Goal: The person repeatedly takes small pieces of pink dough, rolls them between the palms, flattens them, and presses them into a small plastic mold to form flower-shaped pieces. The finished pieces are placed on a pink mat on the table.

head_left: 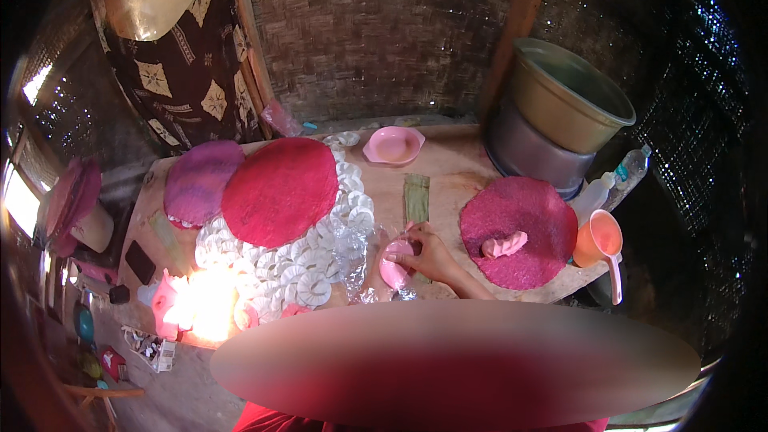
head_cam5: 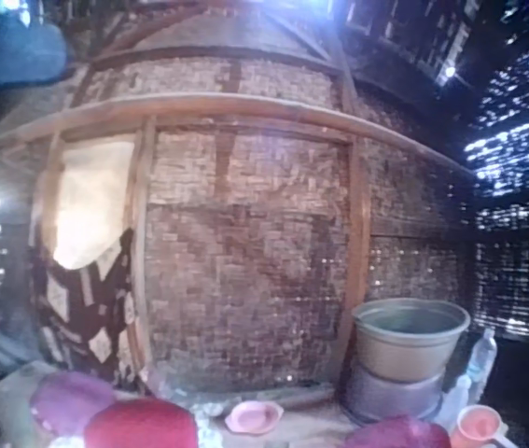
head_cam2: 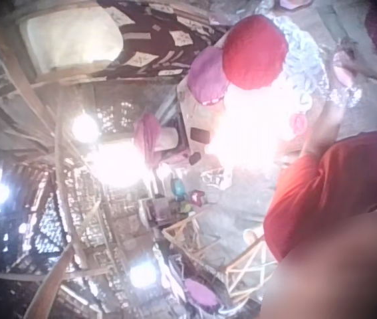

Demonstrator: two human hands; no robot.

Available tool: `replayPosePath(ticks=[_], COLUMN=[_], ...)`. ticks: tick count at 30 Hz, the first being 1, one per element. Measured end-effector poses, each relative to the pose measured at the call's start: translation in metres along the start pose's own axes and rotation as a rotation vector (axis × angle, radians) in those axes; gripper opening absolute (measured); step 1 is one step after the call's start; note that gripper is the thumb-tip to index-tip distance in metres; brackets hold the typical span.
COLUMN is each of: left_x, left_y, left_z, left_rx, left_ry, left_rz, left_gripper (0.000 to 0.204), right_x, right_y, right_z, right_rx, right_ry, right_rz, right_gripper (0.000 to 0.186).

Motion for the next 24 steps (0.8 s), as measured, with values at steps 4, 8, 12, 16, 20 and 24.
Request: replayPosePath(ticks=[4,8,12,16,20,24], left_x=[-0.007,-0.011,-0.004,0.017,0.021,0.025], left_y=[-0.008,-0.014,-0.030,-0.052,-0.053,-0.049], left_z=[0.009,0.031,0.046,0.033,0.021,0.019], left_rx=[0.357,0.265,0.415,0.636,0.722,0.720], left_ry=[0.067,0.147,1.962,2.274,2.466,2.546], left_rz=[0.029,0.076,0.375,0.134,0.148,0.063], left_gripper=[0.061,0.044,0.037,0.042,0.040,0.037], right_x=[0.024,0.032,-0.005,-0.062,-0.078,-0.073], right_y=[-0.013,-0.008,0.044,0.084,0.082,0.061], right_z=[-0.016,-0.042,-0.074,-0.063,-0.042,-0.032], right_rx=[0.025,0.029,0.108,0.113,-0.066,-0.051], right_ry=[-0.039,-0.114,0.207,-0.235,-0.727,-1.011], right_rz=[-0.034,-0.034,0.024,0.191,0.085,0.122], right_gripper=[0.042,0.033,0.029,0.041,0.066,0.084])
Point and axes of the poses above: each hand's wrist, its own y-axis towards the middle knuckle, its own z-axis out of the palm, x = y × z, the point moved 2 cm from there along y, towards the middle knuckle, and after that the axes turned 13 degrees about z, right-handed, at the moved point
